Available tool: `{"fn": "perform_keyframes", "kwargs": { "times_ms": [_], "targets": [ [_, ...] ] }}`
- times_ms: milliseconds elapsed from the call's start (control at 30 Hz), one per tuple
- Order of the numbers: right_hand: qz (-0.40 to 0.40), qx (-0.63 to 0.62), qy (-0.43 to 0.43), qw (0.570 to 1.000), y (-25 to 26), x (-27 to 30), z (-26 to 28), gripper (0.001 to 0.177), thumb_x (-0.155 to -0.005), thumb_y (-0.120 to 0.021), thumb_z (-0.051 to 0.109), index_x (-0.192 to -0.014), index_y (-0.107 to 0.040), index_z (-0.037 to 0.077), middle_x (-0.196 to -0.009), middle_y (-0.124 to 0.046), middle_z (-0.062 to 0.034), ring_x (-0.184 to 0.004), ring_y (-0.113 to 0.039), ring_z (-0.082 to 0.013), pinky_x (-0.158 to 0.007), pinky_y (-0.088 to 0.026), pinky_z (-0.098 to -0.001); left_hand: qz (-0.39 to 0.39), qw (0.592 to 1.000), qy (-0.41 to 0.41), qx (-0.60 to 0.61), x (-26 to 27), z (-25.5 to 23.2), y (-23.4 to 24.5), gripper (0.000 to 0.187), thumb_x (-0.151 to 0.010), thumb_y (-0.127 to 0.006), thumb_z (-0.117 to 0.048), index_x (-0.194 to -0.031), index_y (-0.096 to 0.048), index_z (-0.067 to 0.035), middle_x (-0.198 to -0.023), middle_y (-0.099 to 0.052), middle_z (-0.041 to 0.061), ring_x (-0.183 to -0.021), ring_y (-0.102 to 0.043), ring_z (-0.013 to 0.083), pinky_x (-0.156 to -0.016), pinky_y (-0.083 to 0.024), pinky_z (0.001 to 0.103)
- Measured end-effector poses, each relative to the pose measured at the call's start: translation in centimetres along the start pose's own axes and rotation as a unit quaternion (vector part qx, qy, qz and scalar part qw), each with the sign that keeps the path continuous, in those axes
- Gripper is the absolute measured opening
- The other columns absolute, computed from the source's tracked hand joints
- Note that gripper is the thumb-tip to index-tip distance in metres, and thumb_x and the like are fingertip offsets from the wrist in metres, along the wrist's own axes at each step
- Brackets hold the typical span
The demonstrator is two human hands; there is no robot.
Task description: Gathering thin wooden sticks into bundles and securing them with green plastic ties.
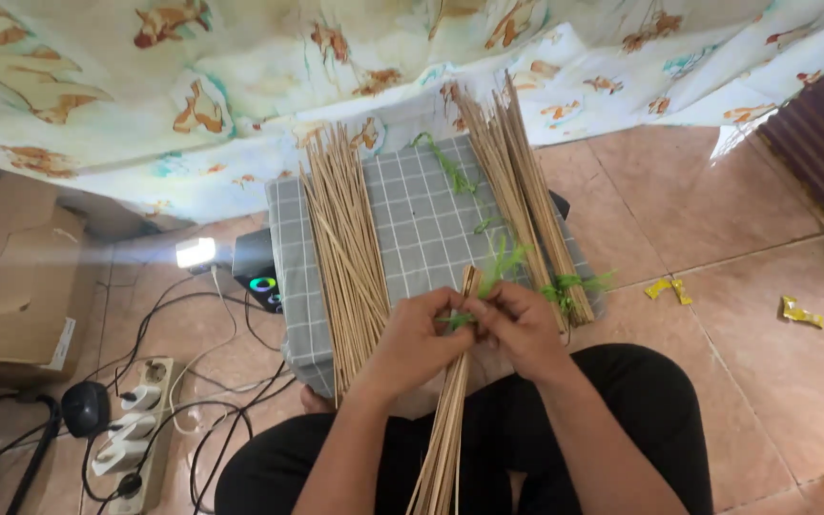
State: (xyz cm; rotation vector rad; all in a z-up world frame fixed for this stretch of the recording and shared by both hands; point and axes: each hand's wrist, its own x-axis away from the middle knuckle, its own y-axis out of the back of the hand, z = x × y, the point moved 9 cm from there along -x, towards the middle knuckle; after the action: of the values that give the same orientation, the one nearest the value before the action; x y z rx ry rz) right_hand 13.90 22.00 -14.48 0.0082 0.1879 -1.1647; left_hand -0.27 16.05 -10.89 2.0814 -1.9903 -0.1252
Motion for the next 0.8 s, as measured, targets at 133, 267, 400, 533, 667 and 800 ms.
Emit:
{"fn": "perform_keyframes", "kwargs": {
  "times_ms": [133, 267, 400, 533, 667, 800],
  "targets": [
    [-0.028, 0.0, 0.014, 1.0, 0.2, -0.3, -0.7, 0.018, -0.094, -0.073, 0.006, -0.079, -0.071, -0.005, -0.05, -0.063, -0.0127, -0.039, -0.055, -0.0123, -0.042, -0.049, -0.0267, -0.044, 0.999, -0.012, -0.027, 0.0, 0.4, 0.0, 0.018, -0.076, -0.076, -0.02, -0.093, -0.08, -0.015, -0.052, -0.053, 0.003, -0.05, -0.055, 0.0168, -0.052, -0.046, 0.031],
    [-0.087, 0.01, -0.009, 0.996, 1.3, -0.3, -2.2, 0.023, -0.095, -0.074, 0.012, -0.08, -0.068, -0.004, -0.052, -0.062, -0.0122, -0.037, -0.053, -0.0131, -0.038, -0.047, -0.0278, -0.127, 0.98, -0.127, -0.085, 1.3, -0.4, -0.3, 0.015, -0.087, -0.071, -0.02, -0.101, -0.074, -0.015, -0.045, -0.05, 0.005, -0.044, -0.058, 0.0251, -0.047, -0.045, 0.035],
    [-0.122, 0.006, -0.009, 0.992, 1.6, -0.3, -2.3, 0.023, -0.092, -0.078, 0.01, -0.078, -0.065, -0.003, -0.051, -0.06, -0.0123, -0.035, -0.051, -0.0129, -0.034, -0.044, -0.0275, -0.235, 0.895, -0.313, -0.217, 3.5, -4.0, 0.0, 0.019, -0.09, -0.07, -0.015, -0.108, -0.075, -0.019, -0.059, -0.066, 0.006, -0.054, -0.07, 0.0279, -0.048, -0.055, 0.037],
    [-0.125, 0.009, 0.0, 0.992, 1.4, -0.4, -1.6, 0.025, -0.091, -0.079, 0.01, -0.076, -0.065, -0.004, -0.05, -0.062, -0.0134, -0.035, -0.053, -0.0125, -0.034, -0.044, -0.0268, -0.258, 0.872, -0.357, -0.213, 3.7, -3.7, 0.1, 0.016, -0.09, -0.072, -0.012, -0.104, -0.078, -0.017, -0.076, -0.074, 0.002, -0.063, -0.074, 0.024, -0.051, -0.058, 0.032],
    [-0.021, -0.009, 0.0, 1.0, 0.0, -0.5, 0.8, 0.04, -0.087, -0.077, 0.006, -0.114, -0.049, -0.001, -0.072, -0.068, -0.0134, -0.064, -0.061, -0.0173, -0.055, -0.05, -0.0314, -0.255, 0.87, -0.347, -0.24, 3.7, -3.6, 0.6, 0.011, -0.093, -0.073, -0.016, -0.103, -0.078, -0.015, -0.075, -0.073, 0.005, -0.065, -0.073, 0.0284, -0.05, -0.056, 0.039],
    [0.001, 0.043, 0.108, 0.993, -1.0, 1.0, 3.4, 0.079, -0.087, -0.067, -0.008, -0.155, -0.029, 0.0, -0.086, -0.073, -0.0093, -0.08, -0.061, -0.0124, -0.074, -0.052, -0.0292, -0.172, 0.941, -0.252, -0.148, 2.9, -4.5, 1.6, 0.013, -0.095, -0.07, -0.017, -0.102, -0.078, -0.009, -0.066, -0.07, 0.017, -0.063, -0.071, 0.0393, -0.051, -0.053, 0.045]
  ]
}}
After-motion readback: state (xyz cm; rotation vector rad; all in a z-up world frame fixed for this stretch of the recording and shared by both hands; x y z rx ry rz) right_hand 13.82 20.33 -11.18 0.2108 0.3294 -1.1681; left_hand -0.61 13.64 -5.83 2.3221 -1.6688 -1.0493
